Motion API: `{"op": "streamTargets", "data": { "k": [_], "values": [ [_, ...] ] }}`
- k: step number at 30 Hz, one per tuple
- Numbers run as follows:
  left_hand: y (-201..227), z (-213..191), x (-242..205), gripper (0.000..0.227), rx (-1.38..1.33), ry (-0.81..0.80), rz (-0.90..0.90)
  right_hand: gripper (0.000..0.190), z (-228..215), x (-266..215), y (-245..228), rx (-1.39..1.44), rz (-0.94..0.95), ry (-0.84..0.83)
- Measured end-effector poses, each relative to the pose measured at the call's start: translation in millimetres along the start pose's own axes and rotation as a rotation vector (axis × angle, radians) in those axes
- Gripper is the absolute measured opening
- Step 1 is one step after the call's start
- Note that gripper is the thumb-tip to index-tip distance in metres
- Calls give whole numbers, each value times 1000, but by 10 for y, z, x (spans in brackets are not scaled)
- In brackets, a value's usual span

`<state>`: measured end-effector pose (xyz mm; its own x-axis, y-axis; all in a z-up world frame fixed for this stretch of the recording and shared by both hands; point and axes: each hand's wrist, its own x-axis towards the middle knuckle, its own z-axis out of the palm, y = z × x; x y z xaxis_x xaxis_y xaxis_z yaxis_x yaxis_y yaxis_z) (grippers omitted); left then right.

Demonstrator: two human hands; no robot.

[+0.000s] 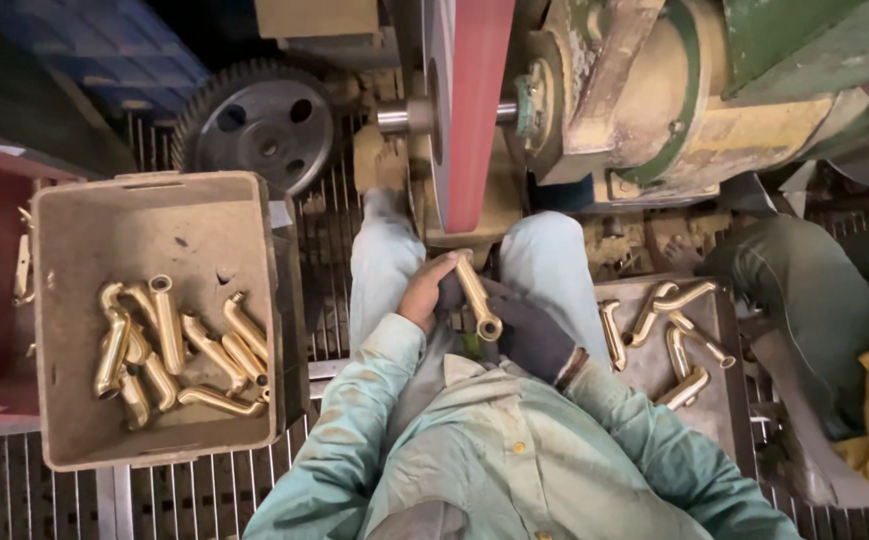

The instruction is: The person repeatedly picks up brass elbow fittings from a bin and presses them against a rotating belt sander to smooth the surfaces. After sanding, the person places the finished parts onto a metal tray to the right.

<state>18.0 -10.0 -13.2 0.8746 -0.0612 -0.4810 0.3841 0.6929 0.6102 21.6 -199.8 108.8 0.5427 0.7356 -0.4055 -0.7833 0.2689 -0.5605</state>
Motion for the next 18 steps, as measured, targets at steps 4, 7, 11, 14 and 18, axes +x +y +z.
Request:
{"op": "streamTargets", "data": {
  "k": [4,7,11,14,18],
  "values": [
    [-104,-73,118,31,-24,27,-37,54,-73,139,49,87,39,57],
    [-143,-79,198,30,-71,58,-60,52,-63,124,-7,303,101,-10],
    [-151,-46,234,31,-187,99,-130,50,28,100,-101,482,116,-13],
    [-139,-19,252,32,-238,114,-153,52,103,171,-101,451,99,84],
    [-154,7,290,33,-194,145,-169,42,99,291,-54,363,15,39]
  ]
}}
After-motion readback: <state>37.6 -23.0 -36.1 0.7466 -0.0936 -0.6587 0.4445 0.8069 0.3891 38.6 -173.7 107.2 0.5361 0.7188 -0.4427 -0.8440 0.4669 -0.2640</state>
